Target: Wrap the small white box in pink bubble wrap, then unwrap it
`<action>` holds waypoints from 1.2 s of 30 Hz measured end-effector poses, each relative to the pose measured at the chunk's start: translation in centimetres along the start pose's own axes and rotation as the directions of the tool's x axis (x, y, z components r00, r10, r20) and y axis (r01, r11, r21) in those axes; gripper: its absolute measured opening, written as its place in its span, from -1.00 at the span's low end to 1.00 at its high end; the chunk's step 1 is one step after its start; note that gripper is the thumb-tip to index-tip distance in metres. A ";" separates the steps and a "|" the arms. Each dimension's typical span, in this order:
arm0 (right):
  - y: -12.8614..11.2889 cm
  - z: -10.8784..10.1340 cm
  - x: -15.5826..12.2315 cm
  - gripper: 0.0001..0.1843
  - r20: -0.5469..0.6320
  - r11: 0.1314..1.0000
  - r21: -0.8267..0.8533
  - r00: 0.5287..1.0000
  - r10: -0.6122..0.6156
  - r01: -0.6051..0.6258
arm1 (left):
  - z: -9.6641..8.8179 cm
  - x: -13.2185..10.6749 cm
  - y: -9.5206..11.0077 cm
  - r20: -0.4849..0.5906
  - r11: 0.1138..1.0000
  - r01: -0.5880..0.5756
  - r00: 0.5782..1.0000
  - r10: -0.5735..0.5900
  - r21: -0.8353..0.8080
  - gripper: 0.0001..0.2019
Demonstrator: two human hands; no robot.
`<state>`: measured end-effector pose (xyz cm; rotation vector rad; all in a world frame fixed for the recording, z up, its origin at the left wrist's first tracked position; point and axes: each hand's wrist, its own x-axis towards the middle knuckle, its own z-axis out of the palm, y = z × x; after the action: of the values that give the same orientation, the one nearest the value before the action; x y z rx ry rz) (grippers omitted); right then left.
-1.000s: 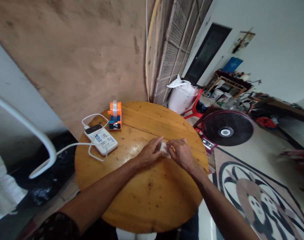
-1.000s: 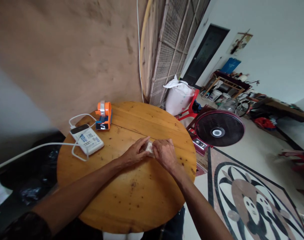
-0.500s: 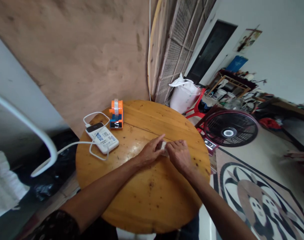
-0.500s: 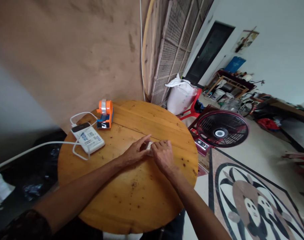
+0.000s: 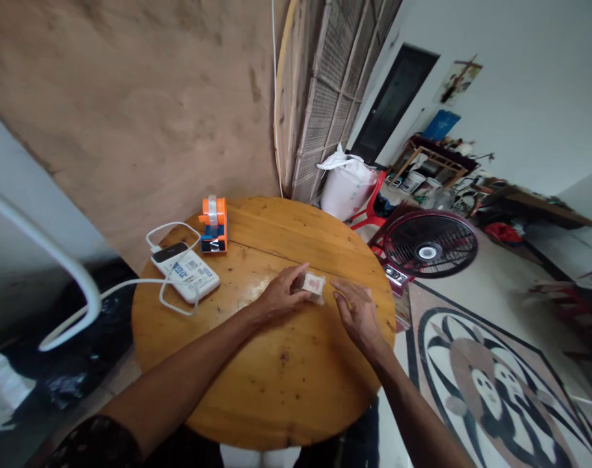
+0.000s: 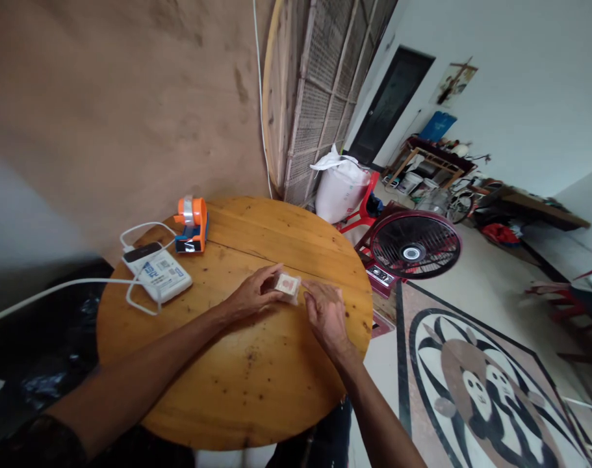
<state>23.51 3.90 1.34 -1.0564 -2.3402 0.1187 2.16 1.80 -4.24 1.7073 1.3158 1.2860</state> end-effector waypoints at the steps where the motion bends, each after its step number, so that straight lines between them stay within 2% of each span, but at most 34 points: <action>1: 0.5 0.4 -0.5 -0.68 0.000 0.999 0.033 0.999 0.040 -0.040 | 0.0 0.0 0.0 0.002 1.000 0.010 1.000 -0.010 -0.003 -0.32; 4: 1.8 2.1 -1.7 -0.63 0.033 0.979 0.138 0.989 0.147 -0.150 | 0.0 0.0 -0.1 0.017 0.999 0.036 0.999 -0.036 -0.028 -0.29; 6: 2.3 3.0 -2.0 -0.49 0.085 0.959 0.213 0.981 0.175 -0.189 | 0.0 0.0 -0.2 0.035 0.998 0.043 0.999 -0.041 -0.052 -0.27; 9: 2.9 3.9 -1.4 -0.21 0.186 0.932 0.309 0.973 0.135 -0.189 | 0.1 -0.1 -0.5 0.059 0.996 0.048 0.997 -0.044 -0.081 -0.23; 12: 3.1 4.4 -0.3 -0.11 0.236 0.905 0.383 0.967 0.098 -0.185 | 0.1 -0.1 -0.5 0.075 0.993 0.044 0.997 -0.036 -0.108 -0.23; 18: 1.9 5.4 0.3 -0.25 0.200 0.848 0.484 0.971 0.135 -0.217 | -0.3 -0.1 0.5 0.099 0.977 0.112 0.991 -0.095 -0.180 -0.29; 21: 1.4 5.6 -0.1 -0.28 0.167 0.881 0.425 0.975 0.148 -0.206 | -0.5 0.0 0.9 0.104 0.972 0.124 0.989 -0.105 -0.198 -0.27; 24: 1.5 5.5 -0.5 -0.28 0.162 0.923 0.356 0.982 0.093 -0.146 | -0.7 0.1 1.0 0.096 0.978 0.116 0.990 -0.101 -0.171 -0.25; 27: 1.8 4.8 -0.6 -0.26 0.161 0.946 0.312 0.986 0.033 -0.083 | -0.8 0.0 0.7 0.103 0.987 0.087 0.992 -0.073 -0.135 -0.25; 32: 1.3 2.7 0.0 -0.51 0.043 0.974 0.226 0.999 -0.028 0.018 | -1.0 -0.1 0.1 0.127 0.999 -0.047 0.991 0.048 -0.012 -0.20; 36: 0.3 1.6 0.8 -0.63 0.015 0.989 0.116 0.996 -0.092 0.089 | -1.0 -0.3 0.1 0.124 0.999 -0.043 0.991 0.045 -0.016 -0.18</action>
<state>22.47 4.89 0.29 -0.8957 -2.3644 0.2287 1.26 1.44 -3.93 1.7861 1.2021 1.1895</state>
